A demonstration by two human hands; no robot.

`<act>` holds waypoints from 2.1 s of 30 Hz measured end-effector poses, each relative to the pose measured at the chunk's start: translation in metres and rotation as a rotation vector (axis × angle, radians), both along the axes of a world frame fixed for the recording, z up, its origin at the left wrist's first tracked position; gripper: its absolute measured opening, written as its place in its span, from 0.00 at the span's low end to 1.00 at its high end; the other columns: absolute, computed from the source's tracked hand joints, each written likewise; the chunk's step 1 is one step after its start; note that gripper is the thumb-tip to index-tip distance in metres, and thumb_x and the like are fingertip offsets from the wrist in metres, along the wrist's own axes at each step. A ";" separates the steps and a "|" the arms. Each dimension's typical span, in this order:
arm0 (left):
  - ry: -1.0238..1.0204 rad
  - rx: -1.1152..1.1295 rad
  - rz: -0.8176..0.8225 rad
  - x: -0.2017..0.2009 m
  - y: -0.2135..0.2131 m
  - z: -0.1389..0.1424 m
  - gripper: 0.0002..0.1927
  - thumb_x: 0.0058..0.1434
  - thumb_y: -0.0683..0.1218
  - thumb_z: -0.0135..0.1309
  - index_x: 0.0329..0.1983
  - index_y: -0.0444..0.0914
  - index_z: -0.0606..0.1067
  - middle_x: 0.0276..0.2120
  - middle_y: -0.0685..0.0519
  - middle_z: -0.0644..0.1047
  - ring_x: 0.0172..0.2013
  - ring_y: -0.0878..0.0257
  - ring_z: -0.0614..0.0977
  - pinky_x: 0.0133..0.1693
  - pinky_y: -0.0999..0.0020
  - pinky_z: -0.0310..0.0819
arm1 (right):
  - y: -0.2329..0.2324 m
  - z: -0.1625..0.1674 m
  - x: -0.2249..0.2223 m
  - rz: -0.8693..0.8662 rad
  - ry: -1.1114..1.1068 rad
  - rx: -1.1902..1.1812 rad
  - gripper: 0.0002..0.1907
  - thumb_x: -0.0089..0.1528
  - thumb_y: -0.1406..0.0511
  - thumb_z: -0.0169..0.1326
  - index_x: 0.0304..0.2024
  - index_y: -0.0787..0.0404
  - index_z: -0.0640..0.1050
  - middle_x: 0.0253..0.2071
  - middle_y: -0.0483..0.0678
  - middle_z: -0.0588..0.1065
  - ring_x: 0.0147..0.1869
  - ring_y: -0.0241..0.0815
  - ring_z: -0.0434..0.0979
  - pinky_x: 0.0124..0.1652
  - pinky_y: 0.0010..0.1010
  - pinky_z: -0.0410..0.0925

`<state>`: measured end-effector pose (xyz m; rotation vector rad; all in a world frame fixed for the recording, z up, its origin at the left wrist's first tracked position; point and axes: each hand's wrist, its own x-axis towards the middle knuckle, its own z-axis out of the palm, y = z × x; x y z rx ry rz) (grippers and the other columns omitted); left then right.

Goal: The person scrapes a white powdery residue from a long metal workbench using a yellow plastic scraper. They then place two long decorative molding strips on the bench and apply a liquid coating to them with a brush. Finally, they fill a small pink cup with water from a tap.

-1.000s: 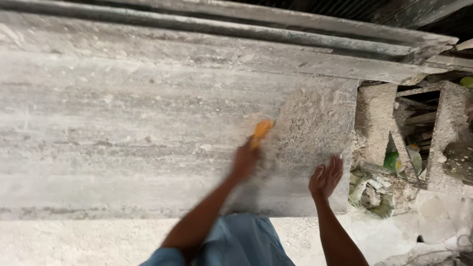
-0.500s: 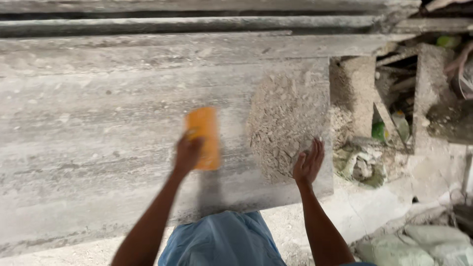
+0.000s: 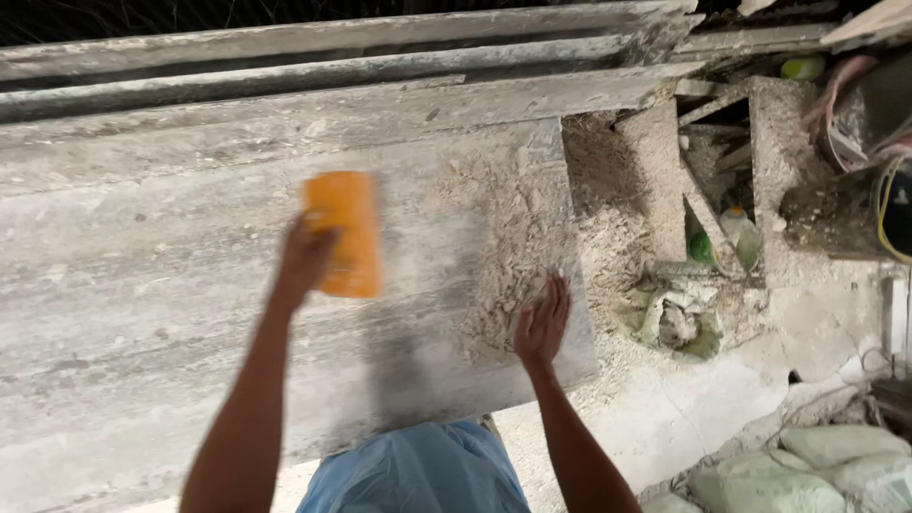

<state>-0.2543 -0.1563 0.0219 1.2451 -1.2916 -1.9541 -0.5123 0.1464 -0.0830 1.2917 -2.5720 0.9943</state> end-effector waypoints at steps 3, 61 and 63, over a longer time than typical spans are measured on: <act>-0.229 -0.310 0.037 -0.005 -0.006 0.005 0.17 0.68 0.43 0.51 0.59 0.32 0.72 0.41 0.50 0.81 0.36 0.64 0.84 0.36 0.65 0.84 | 0.001 0.002 -0.002 0.020 0.019 0.032 0.34 0.72 0.48 0.32 0.71 0.64 0.62 0.73 0.61 0.62 0.80 0.61 0.55 0.76 0.56 0.46; -0.631 -0.677 -0.948 -0.206 0.145 0.050 0.18 0.77 0.51 0.39 0.56 0.37 0.76 0.29 0.44 0.80 0.21 0.59 0.78 0.26 0.63 0.79 | 0.108 0.021 -0.149 -0.255 -1.254 0.105 0.48 0.63 0.35 0.25 0.78 0.52 0.45 0.79 0.59 0.46 0.79 0.64 0.50 0.67 0.62 0.55; -0.893 -0.693 -1.385 -0.164 0.146 0.052 0.22 0.81 0.53 0.36 0.49 0.37 0.79 0.33 0.43 0.82 0.29 0.56 0.83 0.37 0.59 0.81 | 0.128 0.023 -0.155 -0.295 -1.293 0.148 0.46 0.65 0.37 0.28 0.77 0.55 0.48 0.79 0.60 0.47 0.78 0.64 0.53 0.67 0.61 0.57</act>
